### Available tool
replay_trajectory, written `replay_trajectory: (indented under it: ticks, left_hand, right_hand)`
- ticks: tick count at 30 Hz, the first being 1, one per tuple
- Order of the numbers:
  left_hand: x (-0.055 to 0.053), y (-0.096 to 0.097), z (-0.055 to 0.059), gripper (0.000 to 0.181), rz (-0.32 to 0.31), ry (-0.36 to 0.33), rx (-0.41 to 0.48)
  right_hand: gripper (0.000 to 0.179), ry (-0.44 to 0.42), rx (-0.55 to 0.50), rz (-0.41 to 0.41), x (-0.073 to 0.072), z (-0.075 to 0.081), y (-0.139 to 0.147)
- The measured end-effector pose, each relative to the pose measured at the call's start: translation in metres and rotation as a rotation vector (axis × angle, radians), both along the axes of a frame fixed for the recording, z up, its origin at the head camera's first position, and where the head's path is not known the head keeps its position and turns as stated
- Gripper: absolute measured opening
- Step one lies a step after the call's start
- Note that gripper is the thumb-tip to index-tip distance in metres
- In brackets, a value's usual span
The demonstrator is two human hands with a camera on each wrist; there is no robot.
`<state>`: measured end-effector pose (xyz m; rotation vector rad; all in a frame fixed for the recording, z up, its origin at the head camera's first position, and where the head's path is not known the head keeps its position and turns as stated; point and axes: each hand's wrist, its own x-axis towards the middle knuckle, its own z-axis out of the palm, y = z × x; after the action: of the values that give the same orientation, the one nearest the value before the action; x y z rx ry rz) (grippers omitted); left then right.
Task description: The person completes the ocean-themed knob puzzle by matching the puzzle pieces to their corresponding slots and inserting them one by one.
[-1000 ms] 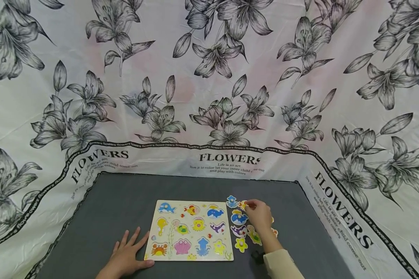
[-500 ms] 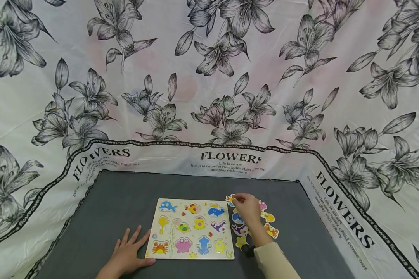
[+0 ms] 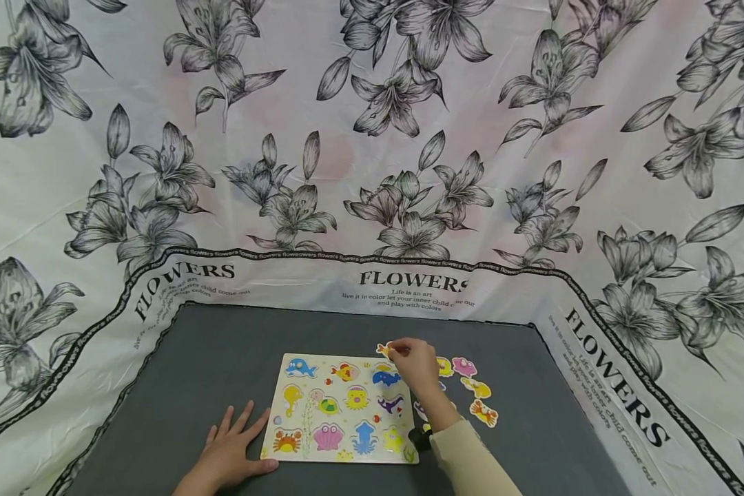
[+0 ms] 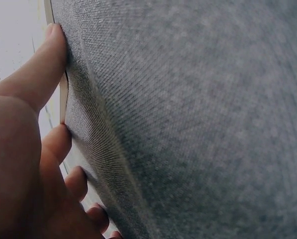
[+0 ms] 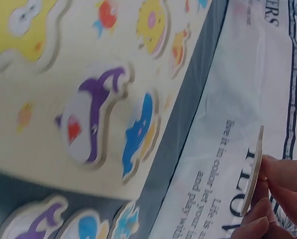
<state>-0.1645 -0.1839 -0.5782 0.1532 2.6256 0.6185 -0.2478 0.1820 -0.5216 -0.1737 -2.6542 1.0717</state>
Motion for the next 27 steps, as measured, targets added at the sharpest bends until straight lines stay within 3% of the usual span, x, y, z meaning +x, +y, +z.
replay_trajectory:
  ticks: [10, 18, 27]
  left_hand:
    - [-0.003, -0.001, -0.002, 0.111, 0.007, -0.002, 0.001]
    - [-0.003, -0.001, -0.001, 0.110, 0.013, 0.003, 0.015]
    - [-0.004, -0.001, -0.002, 0.111, 0.013, -0.005, 0.000]
  right_hand:
    - [0.006, -0.011, -0.039, 0.059, -0.006, 0.001, -0.026]
    - [0.006, -0.016, -0.029, 0.116, -0.012, -0.008, -0.041]
    - [0.003, -0.131, -0.026, 0.112, -0.021, -0.017, -0.060]
